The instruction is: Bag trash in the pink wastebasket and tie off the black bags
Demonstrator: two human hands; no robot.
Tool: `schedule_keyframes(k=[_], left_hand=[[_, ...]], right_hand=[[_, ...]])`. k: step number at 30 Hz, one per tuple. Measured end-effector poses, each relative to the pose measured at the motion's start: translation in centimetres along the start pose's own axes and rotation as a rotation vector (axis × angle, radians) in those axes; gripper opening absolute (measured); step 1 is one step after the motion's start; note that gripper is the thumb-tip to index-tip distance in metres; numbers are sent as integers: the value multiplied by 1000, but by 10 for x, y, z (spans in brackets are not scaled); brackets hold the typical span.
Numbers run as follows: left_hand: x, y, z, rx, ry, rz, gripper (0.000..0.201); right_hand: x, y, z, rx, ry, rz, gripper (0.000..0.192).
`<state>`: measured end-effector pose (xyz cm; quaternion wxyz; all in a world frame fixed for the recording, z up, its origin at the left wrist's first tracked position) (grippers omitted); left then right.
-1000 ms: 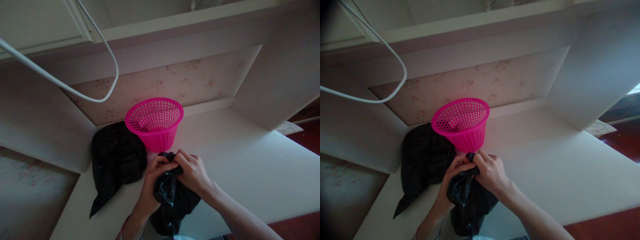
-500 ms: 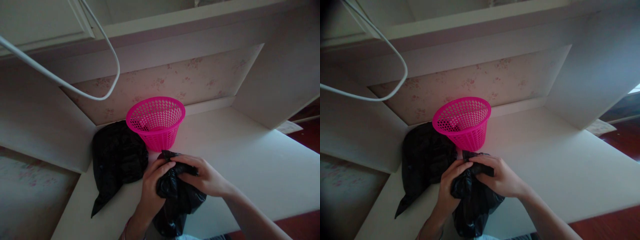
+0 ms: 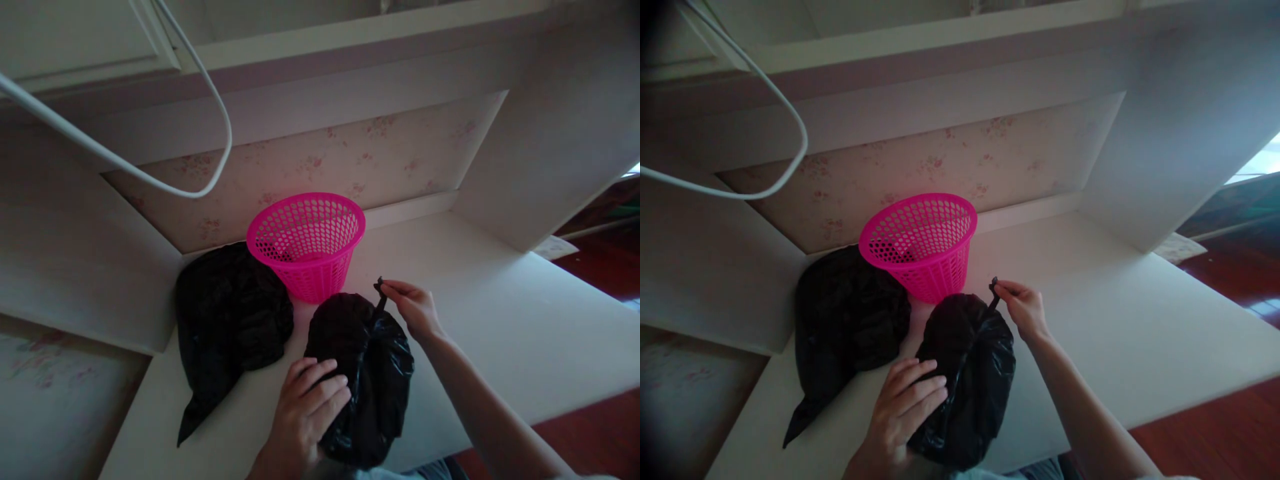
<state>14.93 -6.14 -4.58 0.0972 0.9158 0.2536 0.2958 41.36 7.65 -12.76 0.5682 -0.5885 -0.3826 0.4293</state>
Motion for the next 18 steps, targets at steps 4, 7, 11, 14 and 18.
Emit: schedule_keyframes(k=[4,7,11,14,18], left_hand=[[-12,-6,-7,-202,57,-113,23],[-5,-18,-15,-357,88,-279,16],[18,-36,-14,-481,88,-420,11],[42,-51,-13,-542,167,-440,8],[72,-56,-8,-633,153,-379,17]], right_hand=[[5,-2,2,-42,-27,-67,36],[-8,-32,14,-54,-79,-158,35],[-41,-100,39,-149,-234,-424,20],[-87,-151,71,-302,-514,-742,23],[-131,-165,92,-435,-840,-887,41]])
Point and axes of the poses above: each hand's wrist, its own x-axis towards the middle knuckle, its own z-axis out of the palm, y = z × x, the point moved 10 cm from there along x, towards the middle knuckle, and after that the axes turned 6 degrees about -y, right-handed, at the moved point
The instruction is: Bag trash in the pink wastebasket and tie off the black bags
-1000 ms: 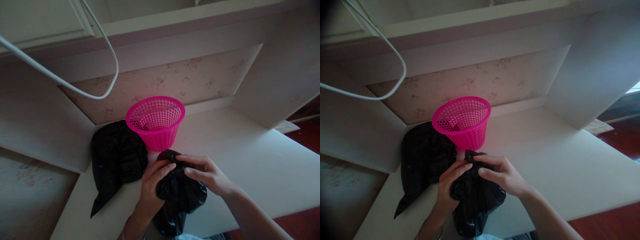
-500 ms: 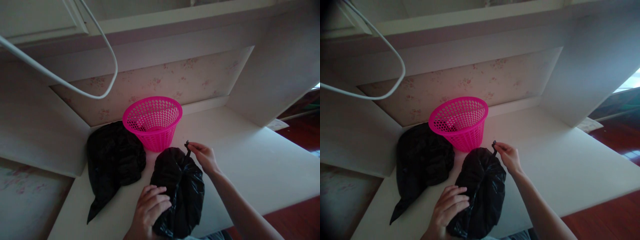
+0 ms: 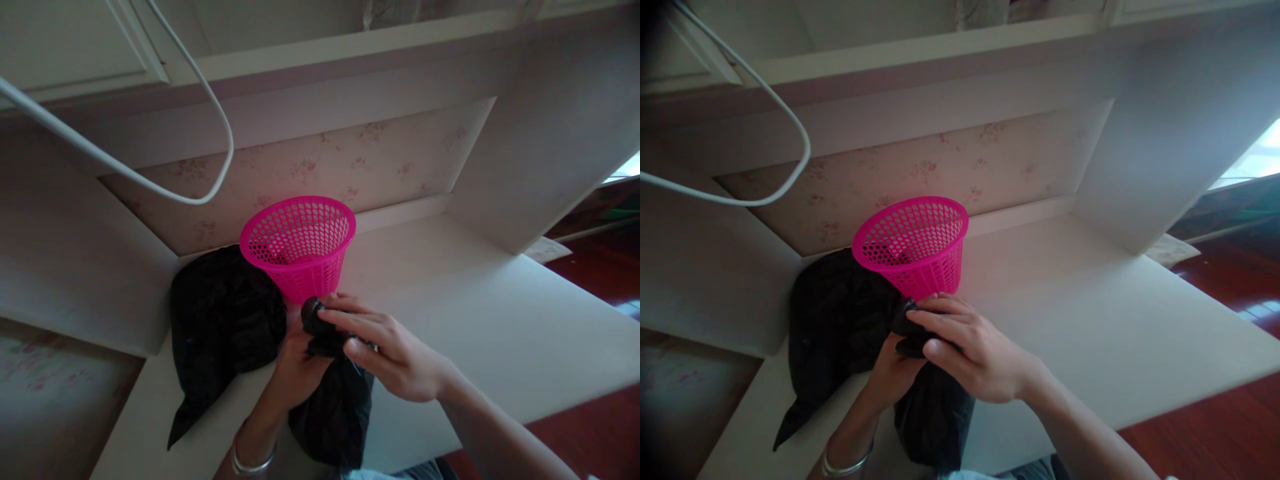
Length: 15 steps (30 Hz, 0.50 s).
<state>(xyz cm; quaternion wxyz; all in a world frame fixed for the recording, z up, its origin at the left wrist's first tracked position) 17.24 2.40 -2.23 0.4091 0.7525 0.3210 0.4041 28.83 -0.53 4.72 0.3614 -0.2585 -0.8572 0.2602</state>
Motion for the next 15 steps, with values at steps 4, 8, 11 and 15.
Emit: schedule_keyframes(k=[4,8,11,15], left_hand=[[7,6,-9,9,69,-11,17],[3,8,-23,37,184,-40,21],[3,14,-21,68,186,-17,28],[5,26,-18,79,187,32,40]], right_hand=[[-24,19,-6,68,173,103,51],[-41,44,10,43,230,227,24],[-33,49,45,-129,40,238,35],[-24,49,60,-192,95,177,31]])
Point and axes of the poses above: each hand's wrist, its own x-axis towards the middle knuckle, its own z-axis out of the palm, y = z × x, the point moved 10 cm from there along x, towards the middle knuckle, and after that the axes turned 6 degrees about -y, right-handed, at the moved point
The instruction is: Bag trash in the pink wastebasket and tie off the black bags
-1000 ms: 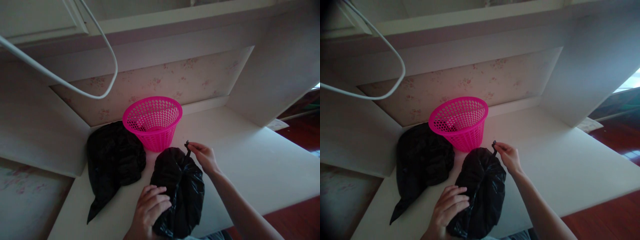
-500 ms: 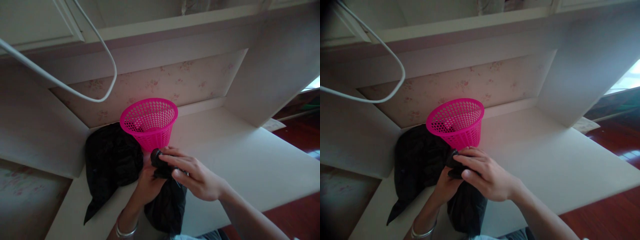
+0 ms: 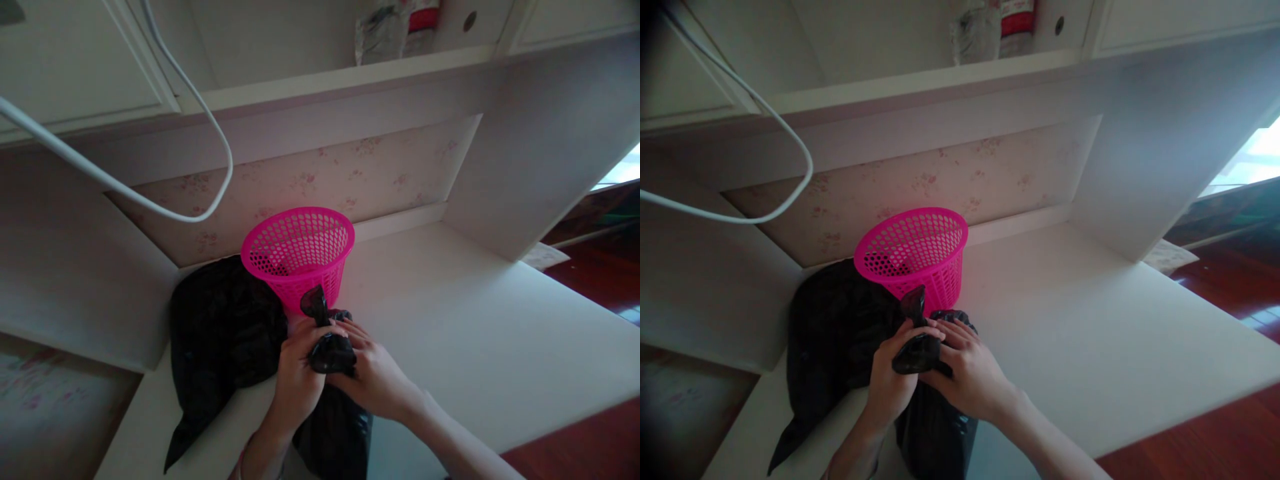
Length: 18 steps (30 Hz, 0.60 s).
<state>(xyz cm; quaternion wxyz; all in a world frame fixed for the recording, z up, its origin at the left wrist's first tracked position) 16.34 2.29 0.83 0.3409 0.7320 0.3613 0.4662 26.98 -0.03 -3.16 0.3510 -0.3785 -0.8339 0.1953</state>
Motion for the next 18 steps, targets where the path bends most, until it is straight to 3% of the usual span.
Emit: schedule_keyframes(k=[2,6,10,18], left_hand=[[0,3,-3,-10,28,15,43],[-3,4,-7,8,84,24,45],[-3,1,-4,14,102,9,42],[-12,-7,11,4,35,45,41]], right_hand=[[2,1,1,80,31,4,15],[1,7,1,183,43,86,27],[-1,1,-1,111,84,54,29],[-10,1,-9,70,158,125,25]])
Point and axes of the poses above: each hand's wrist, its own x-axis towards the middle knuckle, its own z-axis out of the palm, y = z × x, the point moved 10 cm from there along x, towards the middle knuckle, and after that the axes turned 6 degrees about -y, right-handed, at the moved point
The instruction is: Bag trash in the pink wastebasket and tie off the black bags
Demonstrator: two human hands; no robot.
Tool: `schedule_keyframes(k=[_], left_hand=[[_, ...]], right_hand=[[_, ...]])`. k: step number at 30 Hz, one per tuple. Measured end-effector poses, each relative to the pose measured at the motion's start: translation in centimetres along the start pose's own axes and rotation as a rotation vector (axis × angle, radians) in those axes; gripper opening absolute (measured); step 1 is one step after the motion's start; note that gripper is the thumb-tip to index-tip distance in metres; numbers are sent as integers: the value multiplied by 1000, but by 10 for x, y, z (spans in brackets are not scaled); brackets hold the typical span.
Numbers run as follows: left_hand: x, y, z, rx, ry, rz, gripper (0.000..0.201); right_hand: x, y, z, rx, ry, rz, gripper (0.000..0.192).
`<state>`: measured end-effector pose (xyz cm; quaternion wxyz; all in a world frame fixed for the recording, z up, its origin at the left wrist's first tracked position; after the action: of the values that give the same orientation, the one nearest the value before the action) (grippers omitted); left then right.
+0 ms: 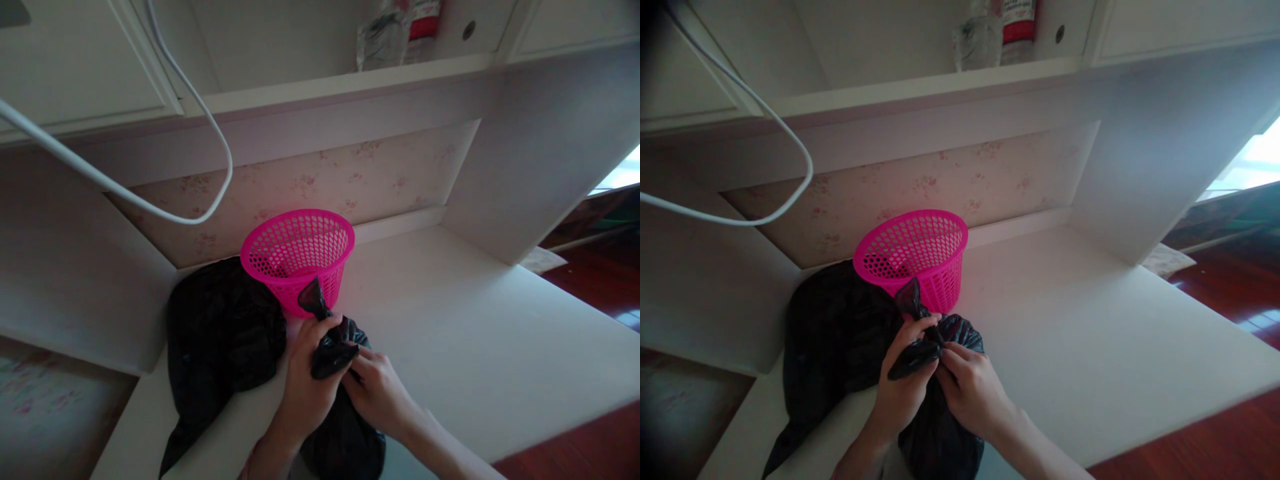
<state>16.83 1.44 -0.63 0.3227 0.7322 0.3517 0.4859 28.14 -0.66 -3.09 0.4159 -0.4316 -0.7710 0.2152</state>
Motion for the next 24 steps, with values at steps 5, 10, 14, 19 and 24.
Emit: schedule_keyframes(k=[5,10,14,19,24], left_hand=[[-27,-15,6,-43,34,28,54],[-61,-38,-12,35,143,4,45],[-85,-72,-24,109,180,-182,28],[-110,-110,-14,88,212,-446,42],[-134,-118,-2,56,316,-552,54]], right_hand=[[-9,9,-20,73,-9,42,24],[-23,39,-60,117,104,121,18],[-22,54,-108,49,217,153,22],[-8,88,-167,-40,329,224,30],[-2,151,-199,-56,357,328,34]])
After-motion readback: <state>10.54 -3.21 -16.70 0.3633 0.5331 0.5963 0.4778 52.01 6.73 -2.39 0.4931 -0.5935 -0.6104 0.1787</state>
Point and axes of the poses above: each hand's wrist, its own x-axis towards the middle knuckle, its own z-axis out of the palm, y = z × x, the point moved 10 cm from there along x, towards the middle knuckle, and after that the axes turned 6 degrees about -y, right-handed, at the moved point
